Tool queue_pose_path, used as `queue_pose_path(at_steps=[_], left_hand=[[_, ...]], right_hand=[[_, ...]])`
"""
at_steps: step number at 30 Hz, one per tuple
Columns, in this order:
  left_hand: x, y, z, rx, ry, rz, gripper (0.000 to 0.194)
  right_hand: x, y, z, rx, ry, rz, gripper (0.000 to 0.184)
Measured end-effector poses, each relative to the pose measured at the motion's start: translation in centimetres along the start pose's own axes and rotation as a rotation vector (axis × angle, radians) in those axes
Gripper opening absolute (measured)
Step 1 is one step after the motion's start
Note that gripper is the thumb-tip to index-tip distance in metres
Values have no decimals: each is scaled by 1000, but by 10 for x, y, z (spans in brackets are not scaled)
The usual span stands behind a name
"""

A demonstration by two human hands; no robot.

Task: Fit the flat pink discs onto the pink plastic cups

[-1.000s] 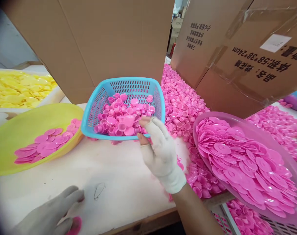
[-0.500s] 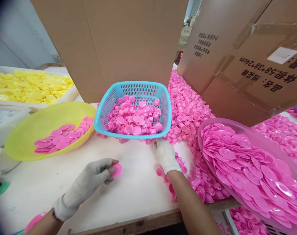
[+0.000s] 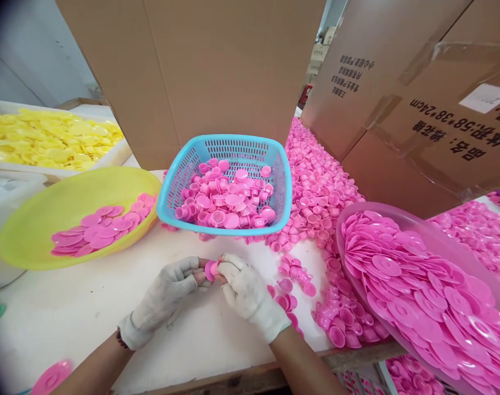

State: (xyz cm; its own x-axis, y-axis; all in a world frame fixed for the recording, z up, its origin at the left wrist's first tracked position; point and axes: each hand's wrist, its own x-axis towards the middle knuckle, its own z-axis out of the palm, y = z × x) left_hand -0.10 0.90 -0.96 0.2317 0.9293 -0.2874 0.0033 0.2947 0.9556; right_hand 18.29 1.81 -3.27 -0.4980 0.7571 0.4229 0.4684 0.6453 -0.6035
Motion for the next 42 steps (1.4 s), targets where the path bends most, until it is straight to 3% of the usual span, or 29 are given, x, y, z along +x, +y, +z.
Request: queue_pose_path(at_steps=[6, 10, 13, 17, 20, 23, 28, 34, 39, 42], left_hand=[[-1, -8, 2, -16, 35, 117, 22], [-5, -9, 5, -108, -74, 187, 37], [-9, -8, 6, -81, -127, 168, 35], [-15, -6, 7, 30, -54, 207, 26], [-16, -6, 9, 62, 9, 257, 21], [-16, -6, 11, 102, 19, 305, 18], [-19, -4, 6, 332, 60, 485, 9], [-17, -2, -3, 536, -7, 739, 35], [-17, -5, 3, 525, 49, 726, 27], [-18, -7, 6, 439, 85, 623, 20]], right_hand=[[1, -10, -4, 336, 6, 129, 21], [2, -13, -8, 567, -25, 227, 9], [-1, -14, -9, 627, -46, 286, 9], [-5, -22, -9, 533, -36, 242, 9], [-5, -29, -8, 353, -12, 187, 20], [-5, -33, -5, 236, -1, 138, 15], [-6, -29, -3, 142, 10, 42, 24], [-10, -22, -2, -74, 8, -82, 37], [-9, -25, -2, -102, 6, -79, 34], [-5, -27, -4, -49, -10, -33, 30]])
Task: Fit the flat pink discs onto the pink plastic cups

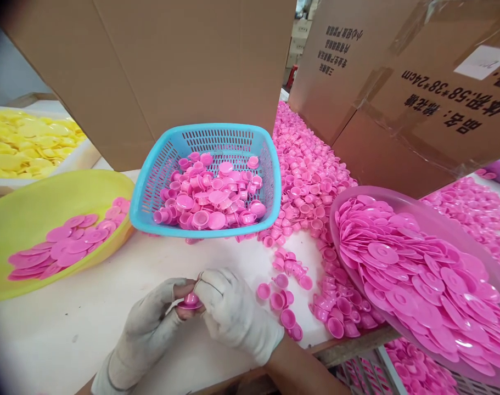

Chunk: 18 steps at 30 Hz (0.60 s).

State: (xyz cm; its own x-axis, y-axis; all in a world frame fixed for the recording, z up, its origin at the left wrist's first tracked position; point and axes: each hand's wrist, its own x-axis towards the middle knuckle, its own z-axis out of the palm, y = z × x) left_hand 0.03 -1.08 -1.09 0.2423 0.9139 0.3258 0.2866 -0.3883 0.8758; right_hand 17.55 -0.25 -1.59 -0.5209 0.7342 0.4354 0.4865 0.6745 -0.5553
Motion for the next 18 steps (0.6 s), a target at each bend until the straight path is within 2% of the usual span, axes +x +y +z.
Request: queue_pose_path(at_steps=[3, 5, 7, 9, 11, 15, 18], left_hand=[[1, 0, 2, -199, 26, -272, 14], [4, 1, 3, -343, 44, -443, 24], [6, 3, 3, -456, 22, -534, 36], [8, 4, 3, -519, -3, -555, 42], [8, 4, 4, -528, 1, -540, 38], [5, 4, 9, -499, 1, -523, 29], [0, 7, 6, -463, -43, -498, 28]], right_hand=[[5, -3, -3, 129, 11, 111, 24], [8, -5, -5, 212, 32, 181, 22], [9, -6, -7, 291, 44, 251, 16], [9, -6, -7, 361, 46, 333, 10], [9, -6, -6, 388, 42, 371, 8], [6, -2, 0, 342, 19, 344, 10], [3, -2, 1, 310, -47, 341, 12]])
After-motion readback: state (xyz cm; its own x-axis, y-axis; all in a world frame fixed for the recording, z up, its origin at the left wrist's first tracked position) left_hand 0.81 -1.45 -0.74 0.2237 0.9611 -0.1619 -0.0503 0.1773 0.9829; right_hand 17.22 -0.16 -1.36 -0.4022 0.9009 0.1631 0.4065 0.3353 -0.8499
